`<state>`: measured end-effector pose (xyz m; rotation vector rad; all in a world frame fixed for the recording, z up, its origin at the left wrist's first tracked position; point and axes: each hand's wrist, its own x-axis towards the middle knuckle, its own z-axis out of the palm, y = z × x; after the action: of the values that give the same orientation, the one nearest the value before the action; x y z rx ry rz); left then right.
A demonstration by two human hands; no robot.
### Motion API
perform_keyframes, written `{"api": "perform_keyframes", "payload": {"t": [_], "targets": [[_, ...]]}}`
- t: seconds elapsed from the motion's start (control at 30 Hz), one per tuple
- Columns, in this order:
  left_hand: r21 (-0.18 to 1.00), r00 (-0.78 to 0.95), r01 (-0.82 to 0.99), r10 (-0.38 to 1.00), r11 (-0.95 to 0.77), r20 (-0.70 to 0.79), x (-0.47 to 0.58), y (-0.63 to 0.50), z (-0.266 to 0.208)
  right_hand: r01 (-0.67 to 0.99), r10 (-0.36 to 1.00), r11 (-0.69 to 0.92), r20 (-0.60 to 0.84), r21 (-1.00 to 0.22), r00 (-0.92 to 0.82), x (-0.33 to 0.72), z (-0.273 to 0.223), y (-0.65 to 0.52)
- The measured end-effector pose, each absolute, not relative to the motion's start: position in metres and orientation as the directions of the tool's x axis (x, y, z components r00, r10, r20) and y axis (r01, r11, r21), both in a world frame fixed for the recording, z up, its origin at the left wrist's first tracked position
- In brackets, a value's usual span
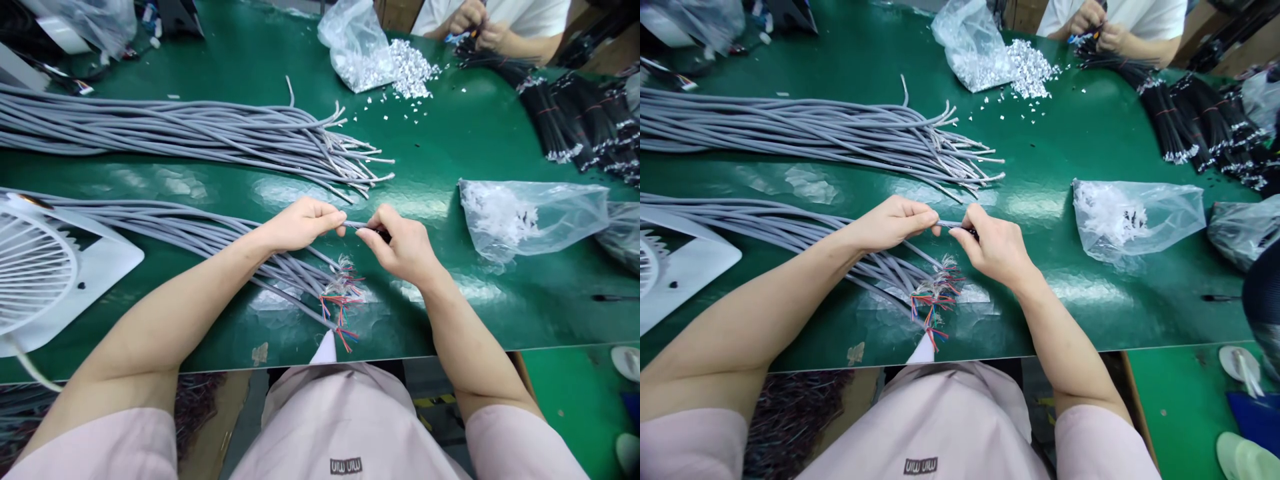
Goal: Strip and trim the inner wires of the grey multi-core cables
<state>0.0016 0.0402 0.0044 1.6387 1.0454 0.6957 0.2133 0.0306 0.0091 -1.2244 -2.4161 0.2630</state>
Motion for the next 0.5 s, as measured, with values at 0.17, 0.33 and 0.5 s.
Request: {"api": "perform_keyframes", "payload": {"t": [0.17,0.33,0.5], "targets": [[0.959,0.457,0.271,0.888,-0.079,-0.056,0.0020,0.0425,0.0022,0.757,0.788,0.606,0.311,-0.244,-0.531,0.2138,0.0123,0.0279],[0.951,0.453,0.296,0.890,-0.090,-0.056,0.0019,0.0426,0.0012,0.756,0.776,0.620,0.308,-0.212,-0.550,0.2146,0.0157,0.0256],[0.917,0.435,0.364,0.900,-0.161,-0.015,0.0038,0.0402,0.0039,0.789,0.797,0.591,0.269,-0.166,-0.541,0.2135,0.0178,0.0228]]}}
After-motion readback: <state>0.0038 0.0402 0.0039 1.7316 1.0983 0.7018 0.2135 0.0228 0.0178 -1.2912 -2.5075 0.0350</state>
